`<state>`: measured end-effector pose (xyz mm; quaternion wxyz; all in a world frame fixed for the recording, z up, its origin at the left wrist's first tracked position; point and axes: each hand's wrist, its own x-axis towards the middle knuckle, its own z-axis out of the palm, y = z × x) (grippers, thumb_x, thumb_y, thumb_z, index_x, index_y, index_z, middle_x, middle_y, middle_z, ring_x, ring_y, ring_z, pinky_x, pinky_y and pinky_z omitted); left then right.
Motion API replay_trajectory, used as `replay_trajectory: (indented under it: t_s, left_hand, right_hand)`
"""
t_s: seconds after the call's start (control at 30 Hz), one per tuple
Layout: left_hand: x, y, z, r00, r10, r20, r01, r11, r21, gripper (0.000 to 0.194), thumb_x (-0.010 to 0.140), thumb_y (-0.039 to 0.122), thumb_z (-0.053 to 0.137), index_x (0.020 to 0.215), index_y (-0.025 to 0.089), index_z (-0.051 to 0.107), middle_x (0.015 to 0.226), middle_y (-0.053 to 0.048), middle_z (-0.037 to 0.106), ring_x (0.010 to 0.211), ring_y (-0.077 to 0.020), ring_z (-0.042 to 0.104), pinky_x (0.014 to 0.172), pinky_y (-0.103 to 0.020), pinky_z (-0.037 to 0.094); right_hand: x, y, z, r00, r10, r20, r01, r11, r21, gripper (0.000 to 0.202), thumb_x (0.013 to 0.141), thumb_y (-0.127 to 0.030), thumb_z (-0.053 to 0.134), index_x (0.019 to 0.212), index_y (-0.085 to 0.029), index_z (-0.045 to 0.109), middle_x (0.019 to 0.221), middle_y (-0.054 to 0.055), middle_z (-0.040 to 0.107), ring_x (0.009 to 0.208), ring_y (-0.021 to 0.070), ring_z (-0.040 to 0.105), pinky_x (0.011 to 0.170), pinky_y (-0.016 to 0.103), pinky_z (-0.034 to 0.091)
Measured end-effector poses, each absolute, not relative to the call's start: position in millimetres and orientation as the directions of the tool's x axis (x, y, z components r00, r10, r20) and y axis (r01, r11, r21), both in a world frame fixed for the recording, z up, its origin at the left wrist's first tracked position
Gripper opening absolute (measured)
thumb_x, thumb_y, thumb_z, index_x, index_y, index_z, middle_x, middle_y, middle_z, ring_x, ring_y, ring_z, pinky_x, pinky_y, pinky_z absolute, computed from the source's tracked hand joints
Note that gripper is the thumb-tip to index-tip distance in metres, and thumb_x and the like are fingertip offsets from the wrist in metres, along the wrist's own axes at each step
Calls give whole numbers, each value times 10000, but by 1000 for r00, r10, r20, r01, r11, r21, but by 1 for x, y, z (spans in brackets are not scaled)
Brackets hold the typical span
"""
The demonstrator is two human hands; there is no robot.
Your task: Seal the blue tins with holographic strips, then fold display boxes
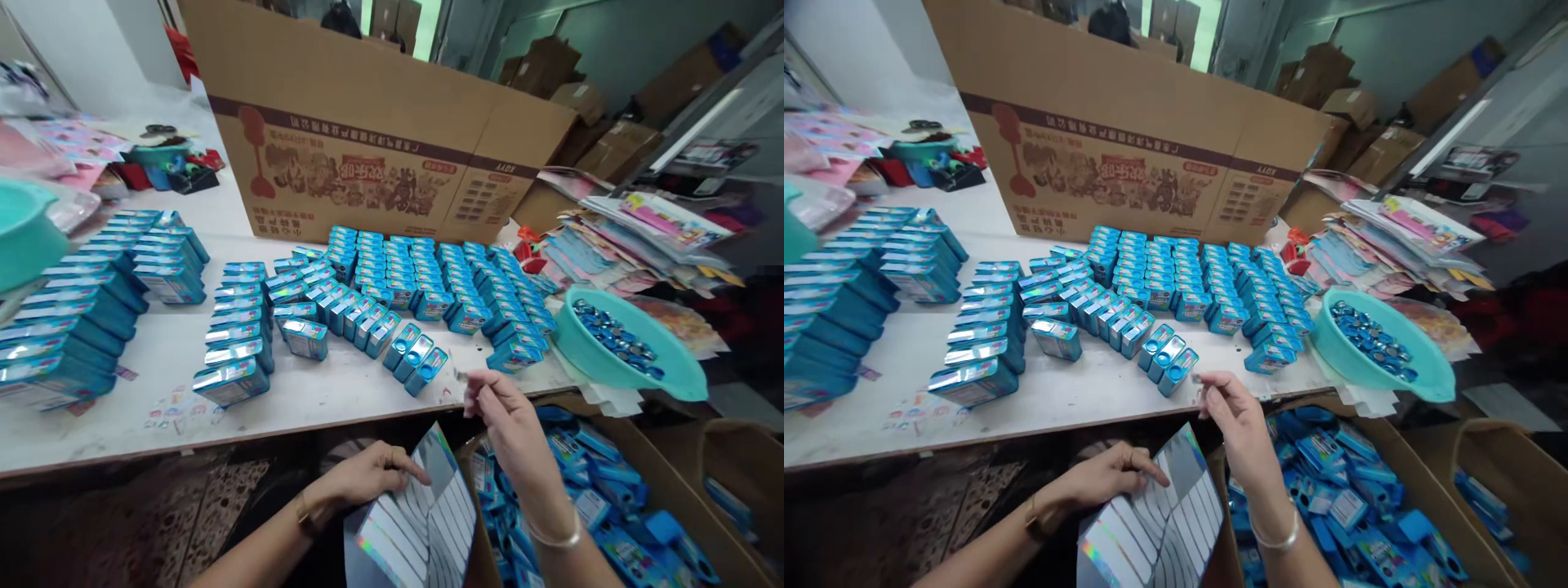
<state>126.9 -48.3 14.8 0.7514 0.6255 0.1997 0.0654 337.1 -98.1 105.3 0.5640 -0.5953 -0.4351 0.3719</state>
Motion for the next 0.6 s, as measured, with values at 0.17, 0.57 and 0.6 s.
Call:
replay_trajectory:
  t_s: [0.17, 0.57, 0.6]
  left_hand:
    - [136, -57, 0, 840, 445, -310, 28, 536, 844, 376, 696, 323, 698, 1011, 142, 794, 761, -24, 652, 616, -100, 451, 609, -229, 341]
    - [135, -50, 31, 855, 515, -64, -217, 467, 857, 715, 439, 669, 874, 942, 166, 803, 947, -49, 616, 918, -229, 543, 847, -313, 396]
    - [135, -50, 33, 850, 524, -50, -222, 443, 869, 715, 458, 700, 850, 925, 160, 803, 934, -50, 611, 908, -226, 541, 836, -307, 395]
  right_hand:
    - [327, -104, 137, -47, 941, -335, -116, -338, -934, 390, 755, -545, 776, 828, -191, 629, 628, -36, 497, 537, 88, 411, 513, 223, 328]
    - [327, -87, 123, -3, 906, -424, 68, -423, -904, 435, 726, -578, 749, 732, -184, 566, 584, -67, 405, 508, 74, 262, 493, 254, 166]
    - [328, -87, 122, 19, 907, -420, 80, -420, -904, 440, 725, -588, 742, 739, -185, 567, 586, -68, 402, 508, 76, 258, 490, 254, 164]
